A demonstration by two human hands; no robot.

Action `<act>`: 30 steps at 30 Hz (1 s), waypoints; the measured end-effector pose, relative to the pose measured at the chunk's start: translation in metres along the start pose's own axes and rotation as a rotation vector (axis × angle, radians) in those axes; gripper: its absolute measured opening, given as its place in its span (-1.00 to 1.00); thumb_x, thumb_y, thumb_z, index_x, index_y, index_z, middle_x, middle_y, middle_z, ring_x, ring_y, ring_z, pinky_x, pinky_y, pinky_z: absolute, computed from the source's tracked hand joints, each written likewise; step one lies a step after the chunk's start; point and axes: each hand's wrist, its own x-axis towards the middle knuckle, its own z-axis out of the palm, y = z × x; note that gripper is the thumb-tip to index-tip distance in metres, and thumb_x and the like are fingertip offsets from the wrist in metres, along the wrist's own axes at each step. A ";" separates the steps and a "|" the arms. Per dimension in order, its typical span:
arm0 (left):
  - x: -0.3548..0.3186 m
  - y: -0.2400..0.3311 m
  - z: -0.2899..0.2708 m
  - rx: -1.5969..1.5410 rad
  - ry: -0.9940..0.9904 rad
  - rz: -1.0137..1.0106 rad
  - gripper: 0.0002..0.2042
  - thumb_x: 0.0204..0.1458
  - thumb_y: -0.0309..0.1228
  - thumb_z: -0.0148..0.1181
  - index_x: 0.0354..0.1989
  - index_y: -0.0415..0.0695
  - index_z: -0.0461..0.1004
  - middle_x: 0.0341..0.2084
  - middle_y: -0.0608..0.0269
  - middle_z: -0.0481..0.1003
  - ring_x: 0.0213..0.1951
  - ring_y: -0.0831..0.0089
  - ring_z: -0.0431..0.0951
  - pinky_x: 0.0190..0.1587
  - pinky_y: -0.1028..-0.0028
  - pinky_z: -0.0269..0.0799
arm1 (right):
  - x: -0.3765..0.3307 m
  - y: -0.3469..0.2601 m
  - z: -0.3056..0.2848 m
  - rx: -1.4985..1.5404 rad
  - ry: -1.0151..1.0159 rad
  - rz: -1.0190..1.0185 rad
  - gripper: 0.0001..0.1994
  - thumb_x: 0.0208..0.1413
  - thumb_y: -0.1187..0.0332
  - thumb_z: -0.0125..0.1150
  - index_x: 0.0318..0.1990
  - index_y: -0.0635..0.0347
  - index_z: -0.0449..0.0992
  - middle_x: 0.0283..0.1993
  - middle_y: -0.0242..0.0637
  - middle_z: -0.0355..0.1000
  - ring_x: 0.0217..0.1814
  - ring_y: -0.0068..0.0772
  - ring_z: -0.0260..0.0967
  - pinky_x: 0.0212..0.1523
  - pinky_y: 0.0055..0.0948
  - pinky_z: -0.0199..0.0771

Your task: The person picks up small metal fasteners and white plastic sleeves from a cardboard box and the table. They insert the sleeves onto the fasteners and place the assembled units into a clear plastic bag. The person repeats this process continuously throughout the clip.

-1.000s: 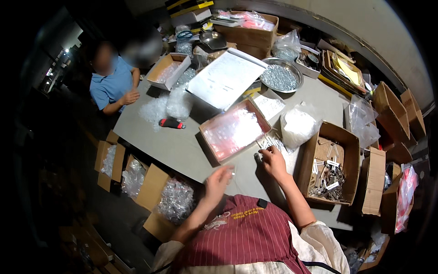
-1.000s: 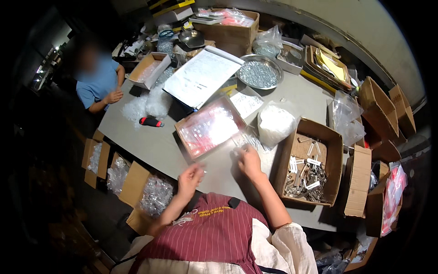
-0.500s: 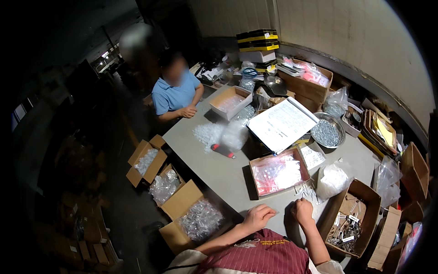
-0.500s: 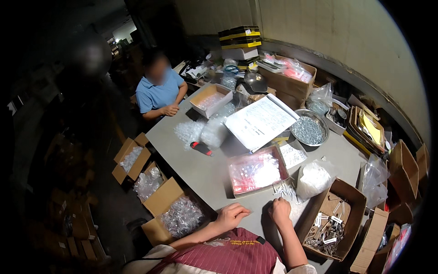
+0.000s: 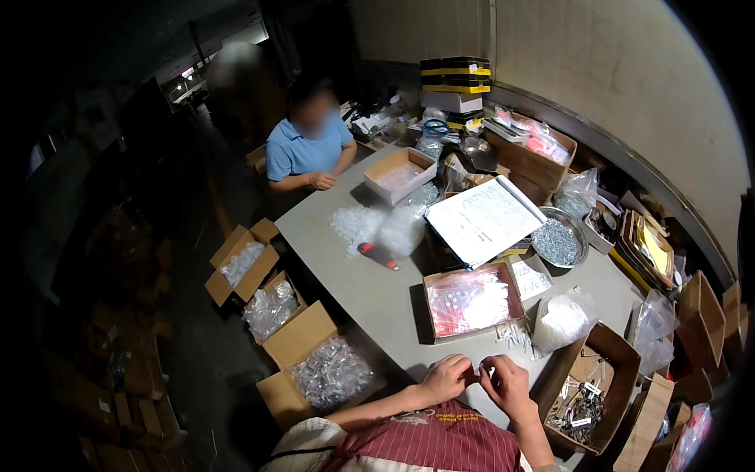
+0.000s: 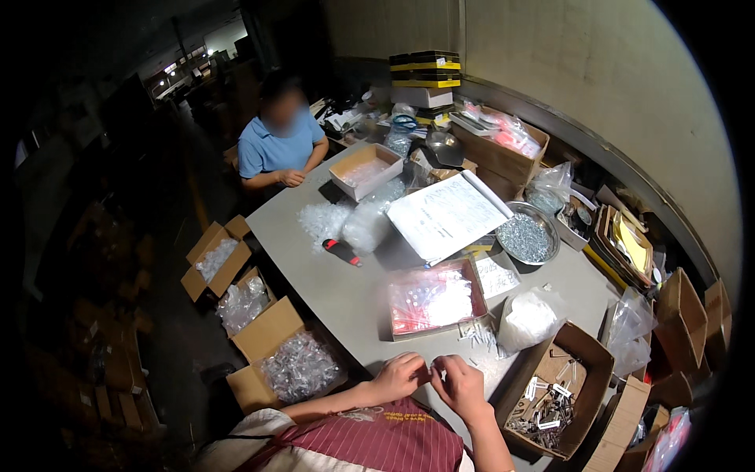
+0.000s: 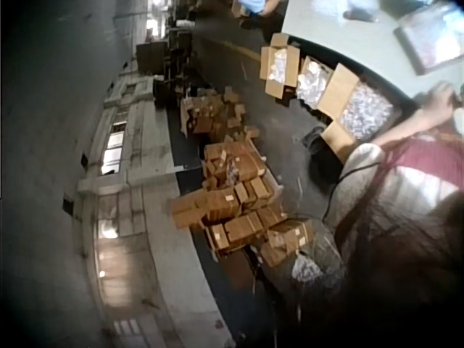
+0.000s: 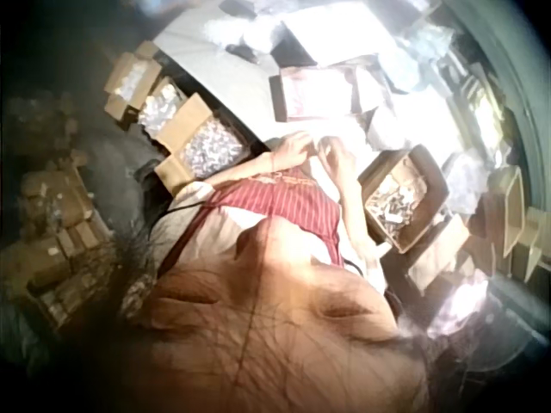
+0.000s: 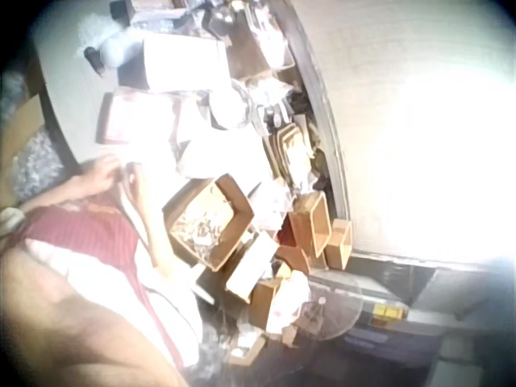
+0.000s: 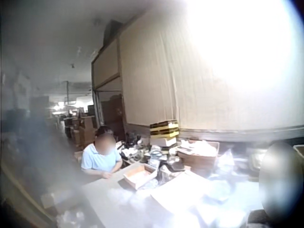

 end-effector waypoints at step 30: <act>0.022 0.055 0.028 0.255 -0.135 0.228 -0.50 -0.21 -0.50 0.37 0.01 -0.16 0.45 -0.09 -0.01 0.48 -0.07 -0.07 0.50 0.06 0.09 0.38 | -0.066 -0.018 -0.062 -0.145 -0.442 0.179 -0.46 -0.04 0.45 0.27 0.20 -0.07 0.53 0.47 -0.12 0.17 0.49 0.33 0.00 0.42 0.24 0.14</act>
